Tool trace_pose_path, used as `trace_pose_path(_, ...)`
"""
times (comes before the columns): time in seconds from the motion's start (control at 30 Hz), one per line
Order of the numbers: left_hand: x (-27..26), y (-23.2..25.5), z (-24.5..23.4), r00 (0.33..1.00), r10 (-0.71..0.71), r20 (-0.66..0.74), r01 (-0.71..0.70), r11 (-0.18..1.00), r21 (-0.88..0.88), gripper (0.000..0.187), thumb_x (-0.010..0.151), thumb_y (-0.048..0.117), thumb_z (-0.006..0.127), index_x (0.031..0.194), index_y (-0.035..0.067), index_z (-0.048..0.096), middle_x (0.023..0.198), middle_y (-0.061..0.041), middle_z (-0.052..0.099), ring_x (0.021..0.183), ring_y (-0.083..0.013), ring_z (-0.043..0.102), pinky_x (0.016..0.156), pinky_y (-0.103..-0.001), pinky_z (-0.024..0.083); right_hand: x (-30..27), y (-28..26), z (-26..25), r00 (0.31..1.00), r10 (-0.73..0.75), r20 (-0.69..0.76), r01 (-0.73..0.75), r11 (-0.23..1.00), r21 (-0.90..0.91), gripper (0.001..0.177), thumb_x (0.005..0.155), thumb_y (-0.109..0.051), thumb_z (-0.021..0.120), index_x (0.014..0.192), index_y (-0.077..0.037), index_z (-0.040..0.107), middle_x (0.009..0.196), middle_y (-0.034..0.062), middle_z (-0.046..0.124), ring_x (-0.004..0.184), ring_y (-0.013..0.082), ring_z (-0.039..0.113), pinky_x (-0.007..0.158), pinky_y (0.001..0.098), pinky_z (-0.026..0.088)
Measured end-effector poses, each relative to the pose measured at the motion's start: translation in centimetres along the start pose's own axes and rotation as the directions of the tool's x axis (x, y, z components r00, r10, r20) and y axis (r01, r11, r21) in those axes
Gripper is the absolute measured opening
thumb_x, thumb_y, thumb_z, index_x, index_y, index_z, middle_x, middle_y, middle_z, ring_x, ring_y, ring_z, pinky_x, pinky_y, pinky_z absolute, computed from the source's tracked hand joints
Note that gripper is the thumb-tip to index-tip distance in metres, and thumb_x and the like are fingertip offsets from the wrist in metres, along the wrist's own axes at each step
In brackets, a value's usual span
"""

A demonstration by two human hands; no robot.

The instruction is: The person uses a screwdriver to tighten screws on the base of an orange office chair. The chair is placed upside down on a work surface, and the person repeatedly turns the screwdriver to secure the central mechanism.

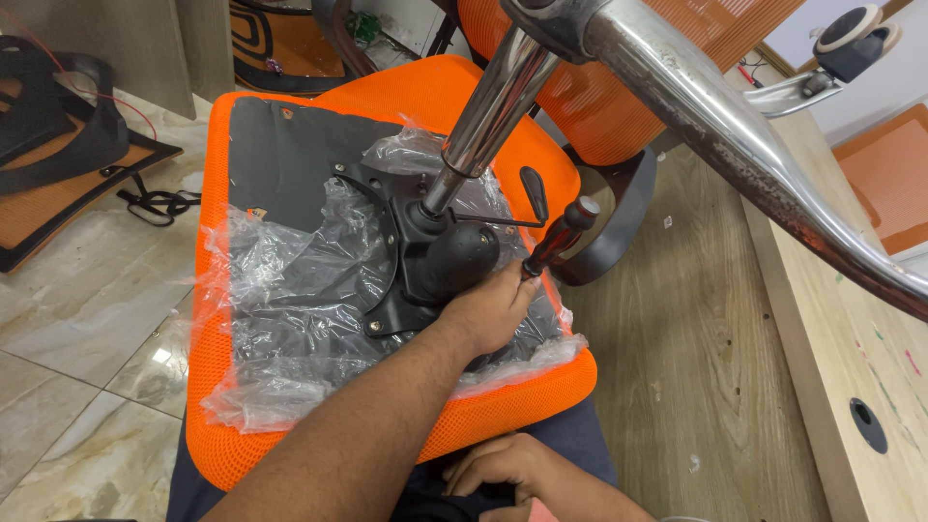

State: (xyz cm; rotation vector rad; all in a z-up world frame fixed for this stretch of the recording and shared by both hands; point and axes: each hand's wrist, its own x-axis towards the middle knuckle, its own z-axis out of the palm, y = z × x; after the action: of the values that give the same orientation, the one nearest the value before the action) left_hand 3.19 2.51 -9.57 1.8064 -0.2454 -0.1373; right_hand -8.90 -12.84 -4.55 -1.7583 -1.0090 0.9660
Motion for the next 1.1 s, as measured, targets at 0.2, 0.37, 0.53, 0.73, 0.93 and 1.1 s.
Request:
trace_pose_path(0.2, 0.3, 0.0, 0.3, 1.0, 0.022, -0.018, -0.021, 1.0, 0.019, 0.047, 0.102, 0.04, 0.04, 0.135, 0.008, 0.051, 0.126, -0.024, 0.065, 0.12, -0.0405, 0.061, 0.103, -0.047, 0.046, 1.6, 0.7, 1.4, 0.992, 0.118, -0.04, -0.121, 0.987, -0.107, 0.022, 0.097, -0.019, 0.076, 0.101, 0.002, 0.07, 0.097, 0.0121, 0.075, 0.096, 0.0256, 0.075, 0.089, 0.0349, 0.057)
trace_pose_path(0.37, 0.5, -0.2, 0.5, 0.998, 0.054, -0.021, -0.053, 0.998, 0.04, 0.046, 0.104, 0.039, 0.04, 0.133, 0.006, 0.052, 0.127, -0.024, 0.065, 0.121, -0.0408, 0.06, 0.104, -0.048, 0.046, 0.6, 1.2, 1.2, 0.993, -0.094, -0.076, 0.061, 0.933, -0.354, 0.025, 0.092, -0.013, 0.064, 0.113, 0.0, 0.067, 0.112, 0.0153, 0.074, 0.111, 0.0318, 0.07, 0.097, 0.039, 0.055)
trace_pose_path(0.53, 0.4, 0.0, 0.3, 1.0, 0.004, 0.005, -0.004, 1.0, 0.029, 0.047, 0.105, 0.041, 0.038, 0.136, 0.007, 0.05, 0.13, -0.023, 0.063, 0.124, -0.0401, 0.059, 0.106, -0.047, 0.045, -1.6, 1.5, 2.7, 0.812, 0.465, -0.352, -0.582, 0.605, -0.543, 0.02, 0.09, -0.019, 0.057, 0.104, -0.009, 0.067, 0.097, 0.0148, 0.072, 0.097, 0.0317, 0.073, 0.082, 0.0421, 0.058)
trace_pose_path(0.73, 0.4, 0.7, 0.1, 0.999, -0.036, 0.039, 0.034, 0.998, 0.061, 0.047, 0.104, 0.041, 0.039, 0.134, 0.007, 0.05, 0.134, -0.022, 0.062, 0.126, -0.039, 0.058, 0.107, -0.047, 0.044, -2.4, 4.7, 2.3, 0.646, 0.73, -0.22, -0.655, 0.384, -0.651, 0.023, 0.09, -0.017, 0.056, 0.109, -0.013, 0.067, 0.094, 0.0197, 0.072, 0.099, 0.0383, 0.071, 0.083, 0.0501, 0.056)
trace_pose_path(0.93, 0.6, 0.2, 0.4, 1.0, 0.011, 0.023, -0.012, 1.0, 0.028, 0.045, 0.103, 0.038, 0.04, 0.133, 0.007, 0.05, 0.133, -0.024, 0.061, 0.126, -0.0404, 0.057, 0.106, -0.047, 0.044, -3.2, 6.7, 2.2, 0.925, 0.248, -0.287, -0.369, 0.764, -0.529, 0.015, 0.078, -0.009, 0.064, 0.093, -0.005, 0.066, 0.083, 0.0188, 0.069, 0.083, 0.0372, 0.073, 0.067, 0.0444, 0.057)
trace_pose_path(1.1, 0.8, -0.3, 0.9, 1.0, -0.004, 0.018, 0.003, 0.999, 0.049, 0.044, 0.102, 0.038, 0.041, 0.132, 0.007, 0.051, 0.131, -0.025, 0.062, 0.124, -0.0415, 0.058, 0.105, -0.049, 0.044, -1.9, 6.0, 2.5, 0.912, -0.04, -0.409, -0.195, 0.834, -0.515, 0.033, 0.064, -0.003, 0.074, 0.095, -0.002, 0.064, 0.083, 0.0165, 0.068, 0.084, 0.0371, 0.072, 0.072, 0.0436, 0.058)
